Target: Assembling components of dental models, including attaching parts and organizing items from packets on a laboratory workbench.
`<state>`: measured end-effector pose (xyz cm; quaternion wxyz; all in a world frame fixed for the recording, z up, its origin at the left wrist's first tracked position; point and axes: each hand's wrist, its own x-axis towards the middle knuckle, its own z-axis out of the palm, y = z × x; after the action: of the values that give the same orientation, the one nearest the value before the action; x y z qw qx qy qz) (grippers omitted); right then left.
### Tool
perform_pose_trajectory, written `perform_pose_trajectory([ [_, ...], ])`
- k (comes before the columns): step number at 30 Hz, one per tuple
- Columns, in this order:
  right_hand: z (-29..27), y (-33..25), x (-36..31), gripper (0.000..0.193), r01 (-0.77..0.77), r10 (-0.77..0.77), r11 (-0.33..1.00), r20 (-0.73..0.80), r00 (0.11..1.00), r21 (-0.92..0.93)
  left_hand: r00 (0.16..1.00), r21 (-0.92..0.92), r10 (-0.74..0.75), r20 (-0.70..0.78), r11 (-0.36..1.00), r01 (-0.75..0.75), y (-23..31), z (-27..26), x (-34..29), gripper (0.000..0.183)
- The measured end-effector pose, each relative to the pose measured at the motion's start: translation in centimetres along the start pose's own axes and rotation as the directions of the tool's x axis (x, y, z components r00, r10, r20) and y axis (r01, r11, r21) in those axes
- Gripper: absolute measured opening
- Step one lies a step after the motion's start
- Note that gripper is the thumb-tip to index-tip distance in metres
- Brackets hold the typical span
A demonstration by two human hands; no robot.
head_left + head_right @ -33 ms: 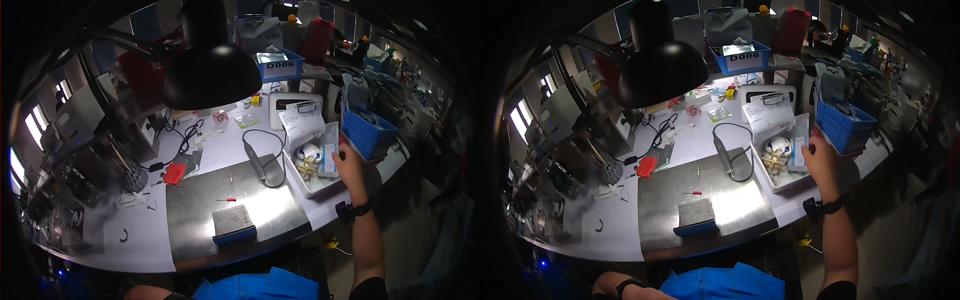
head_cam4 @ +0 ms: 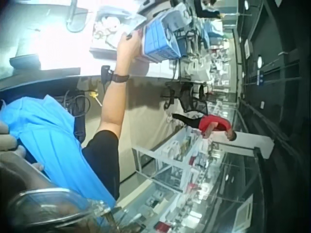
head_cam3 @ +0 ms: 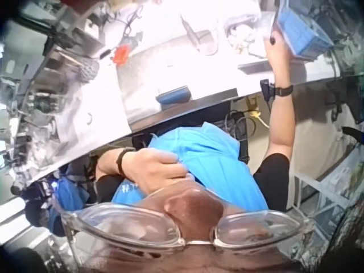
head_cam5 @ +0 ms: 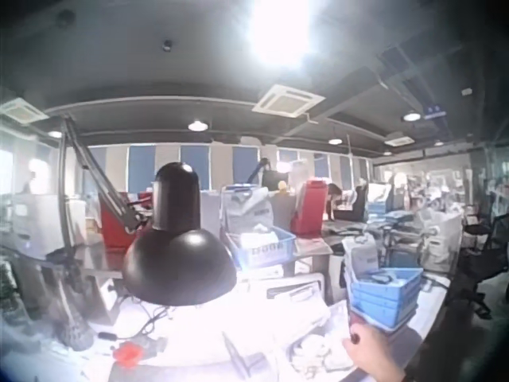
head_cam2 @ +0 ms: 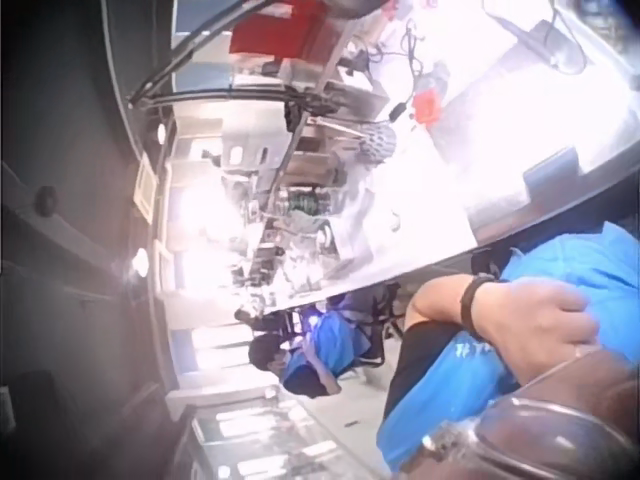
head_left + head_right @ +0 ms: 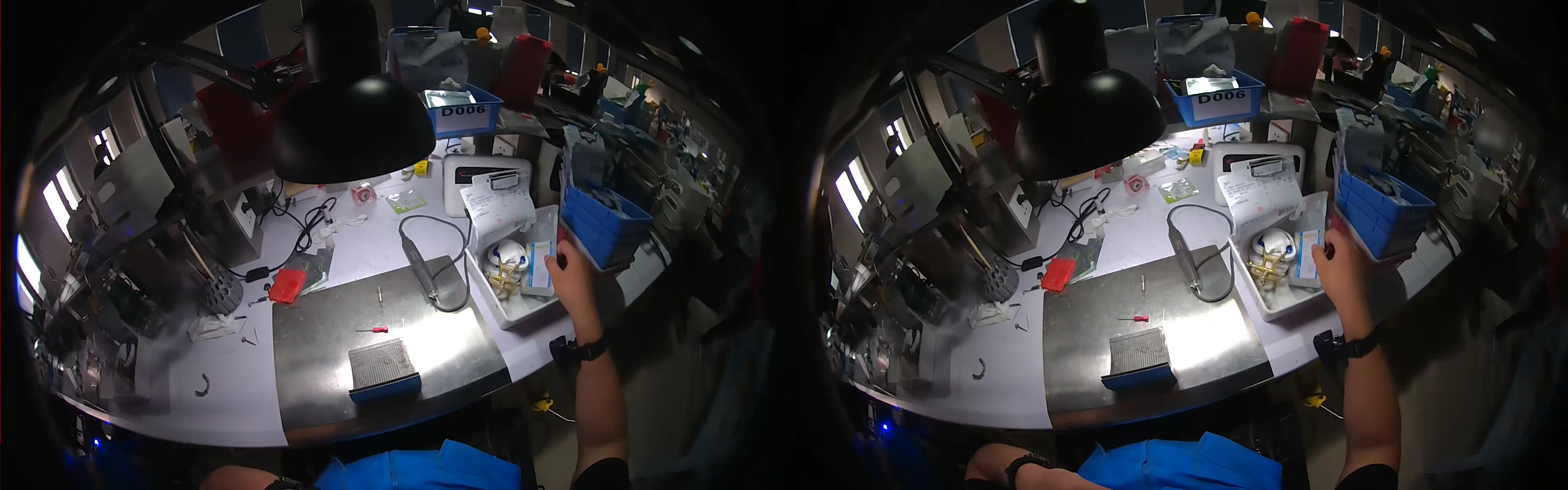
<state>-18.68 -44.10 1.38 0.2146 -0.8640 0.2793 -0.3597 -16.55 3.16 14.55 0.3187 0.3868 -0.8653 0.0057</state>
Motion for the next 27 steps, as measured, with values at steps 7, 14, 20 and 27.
perform_pose_trajectory([
  [7,-0.8,-1.1,-1.1,0.017,-0.113,0.089,0.985,0.176,0.980,0.132,0.953,-0.049,-0.280,-0.117,0.960,0.276,-4.7,-2.8,-4.3,0.019],
  [14,-1.0,-1.5,0.0,0.014,-0.028,0.029,0.967,-0.002,1.000,0.254,0.667,-0.567,-0.715,-0.208,0.644,0.513,-7.3,-2.0,-7.9,0.023],
  [20,-4.8,-9.9,-3.5,0.013,0.237,-0.182,0.884,-0.170,0.968,0.403,0.982,0.595,-0.187,-0.010,0.788,0.156,-9.8,-5.6,-7.5,0.012],
  [27,2.1,-22.5,-4.7,0.024,0.274,-0.602,0.729,0.397,0.693,0.627,0.383,-0.493,-0.734,-0.560,0.667,0.558,-15.0,-3.1,-11.8,0.049],
])
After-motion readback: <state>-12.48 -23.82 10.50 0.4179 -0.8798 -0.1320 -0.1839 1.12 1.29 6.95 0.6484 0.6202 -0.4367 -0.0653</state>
